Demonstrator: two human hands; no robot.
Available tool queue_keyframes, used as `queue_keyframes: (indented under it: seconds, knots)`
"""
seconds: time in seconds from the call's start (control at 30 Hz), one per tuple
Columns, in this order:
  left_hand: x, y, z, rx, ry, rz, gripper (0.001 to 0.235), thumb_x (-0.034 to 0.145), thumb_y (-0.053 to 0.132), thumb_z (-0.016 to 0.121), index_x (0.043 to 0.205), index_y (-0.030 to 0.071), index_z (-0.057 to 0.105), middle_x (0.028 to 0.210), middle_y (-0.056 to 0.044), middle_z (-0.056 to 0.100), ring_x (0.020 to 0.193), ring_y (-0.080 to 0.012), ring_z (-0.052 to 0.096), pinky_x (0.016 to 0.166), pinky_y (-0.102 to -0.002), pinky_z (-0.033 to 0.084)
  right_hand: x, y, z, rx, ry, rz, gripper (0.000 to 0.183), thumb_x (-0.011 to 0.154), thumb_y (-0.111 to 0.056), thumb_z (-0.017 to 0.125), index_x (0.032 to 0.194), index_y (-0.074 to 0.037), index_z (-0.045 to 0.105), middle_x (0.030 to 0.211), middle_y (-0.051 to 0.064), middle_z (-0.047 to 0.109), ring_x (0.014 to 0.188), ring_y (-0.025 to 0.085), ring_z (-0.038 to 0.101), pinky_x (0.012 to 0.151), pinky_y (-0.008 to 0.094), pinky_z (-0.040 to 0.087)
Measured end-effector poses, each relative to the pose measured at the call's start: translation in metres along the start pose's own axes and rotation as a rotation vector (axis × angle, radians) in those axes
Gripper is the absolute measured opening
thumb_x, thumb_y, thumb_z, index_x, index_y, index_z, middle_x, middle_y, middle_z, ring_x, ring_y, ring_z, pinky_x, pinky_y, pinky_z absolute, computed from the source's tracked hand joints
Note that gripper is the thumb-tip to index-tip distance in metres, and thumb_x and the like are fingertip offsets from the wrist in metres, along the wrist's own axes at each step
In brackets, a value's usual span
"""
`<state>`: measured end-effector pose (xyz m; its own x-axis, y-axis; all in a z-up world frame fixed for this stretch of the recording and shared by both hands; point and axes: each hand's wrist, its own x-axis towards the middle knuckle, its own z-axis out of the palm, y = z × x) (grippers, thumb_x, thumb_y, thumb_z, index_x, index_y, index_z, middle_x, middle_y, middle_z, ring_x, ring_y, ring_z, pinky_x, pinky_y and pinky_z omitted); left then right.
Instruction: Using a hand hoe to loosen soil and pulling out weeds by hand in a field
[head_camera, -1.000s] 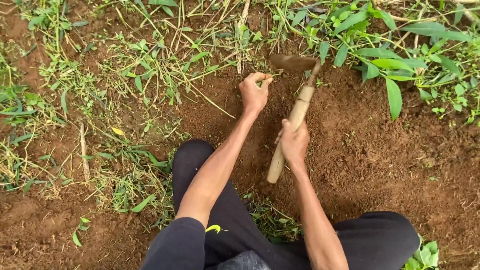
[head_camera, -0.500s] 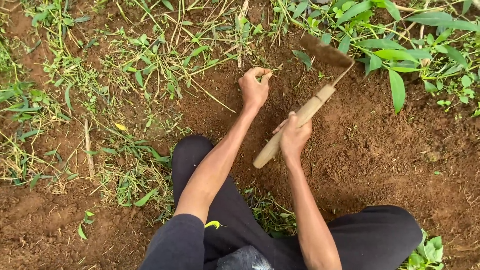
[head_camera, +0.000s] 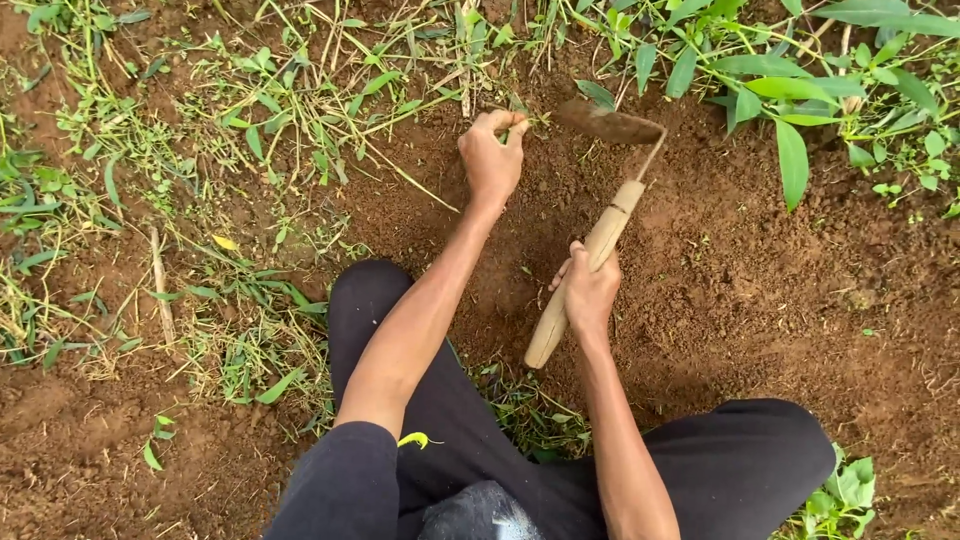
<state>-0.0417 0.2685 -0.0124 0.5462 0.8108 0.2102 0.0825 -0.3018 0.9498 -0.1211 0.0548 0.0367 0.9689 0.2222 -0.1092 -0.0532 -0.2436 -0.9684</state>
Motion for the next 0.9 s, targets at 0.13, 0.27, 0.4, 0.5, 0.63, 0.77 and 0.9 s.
queue_keyframes:
  seconds: [0.13, 0.27, 0.4, 0.5, 0.63, 0.77, 0.9]
  knots:
    - [-0.003, 0.019, -0.003, 0.193, 0.045, 0.284, 0.011, 0.095, 0.000, 0.067, 0.101, 0.005, 0.076, 0.097, -0.014, 0.069, 0.098, -0.0263, 0.065, 0.092, -0.040, 0.050, -0.006, -0.003, -0.001, -0.082, -0.049, -0.001, 0.022, 0.104, -0.013, 0.053, 0.114, 0.006, 0.053, 0.064, 0.010, 0.062, 0.050, 0.018, 0.064, 0.045, 0.029, 0.059]
    - [0.005, 0.010, 0.009, 0.421, 0.134, 0.490, 0.026, 0.091, 0.006, 0.072, 0.116, 0.000, 0.074, 0.128, -0.013, 0.052, 0.106, -0.0228, 0.056, 0.078, -0.025, 0.060, -0.001, 0.001, 0.000, -0.177, -0.089, 0.113, 0.034, 0.103, -0.012, 0.052, 0.131, 0.008, 0.048, 0.069, 0.007, 0.059, 0.048, 0.019, 0.060, 0.039, 0.030, 0.057]
    - [0.007, 0.011, 0.006, 0.408, 0.122, 0.444, 0.016, 0.091, 0.004, 0.072, 0.105, 0.003, 0.077, 0.119, -0.012, 0.064, 0.093, -0.0198, 0.065, 0.069, -0.025, 0.066, -0.002, -0.001, 0.001, -0.112, -0.061, 0.135, 0.032, 0.103, -0.015, 0.051, 0.126, 0.006, 0.049, 0.070, 0.007, 0.059, 0.049, 0.020, 0.061, 0.040, 0.031, 0.056]
    - [0.000, -0.008, 0.020, 0.329, 0.096, 0.404, 0.010, 0.095, 0.001, 0.068, 0.103, -0.001, 0.074, 0.094, -0.009, 0.059, 0.091, -0.0208, 0.061, 0.072, -0.032, 0.058, -0.007, -0.016, 0.003, -0.007, -0.018, 0.020, 0.041, 0.105, -0.025, 0.052, 0.123, 0.012, 0.048, 0.066, 0.010, 0.064, 0.050, 0.016, 0.065, 0.044, 0.031, 0.060]
    - [-0.022, 0.024, -0.004, 0.181, -0.013, 0.142, 0.010, 0.097, 0.004, 0.066, 0.101, 0.004, 0.075, 0.088, -0.009, 0.066, 0.084, -0.0180, 0.068, 0.074, -0.030, 0.057, -0.002, -0.017, 0.017, 0.135, 0.044, -0.055, 0.042, 0.107, -0.027, 0.047, 0.125, 0.011, 0.046, 0.066, 0.007, 0.064, 0.049, 0.015, 0.066, 0.042, 0.026, 0.058]
    - [-0.018, 0.028, -0.011, 0.079, -0.019, -0.026, 0.009, 0.094, 0.005, 0.071, 0.101, 0.009, 0.077, 0.089, -0.008, 0.072, 0.085, -0.0170, 0.072, 0.080, -0.032, 0.057, -0.001, -0.005, 0.029, -0.008, 0.017, -0.095, 0.036, 0.106, -0.022, 0.051, 0.122, 0.010, 0.047, 0.065, 0.009, 0.066, 0.047, 0.016, 0.066, 0.040, 0.025, 0.058]
    - [-0.016, 0.029, -0.014, 0.004, -0.034, -0.144, 0.009, 0.093, 0.009, 0.075, 0.099, 0.014, 0.078, 0.093, -0.005, 0.076, 0.093, -0.0161, 0.074, 0.089, -0.033, 0.055, 0.000, -0.016, 0.022, 0.014, 0.101, -0.098, 0.039, 0.105, -0.023, 0.051, 0.126, 0.009, 0.046, 0.065, 0.006, 0.066, 0.048, 0.014, 0.067, 0.041, 0.024, 0.057]
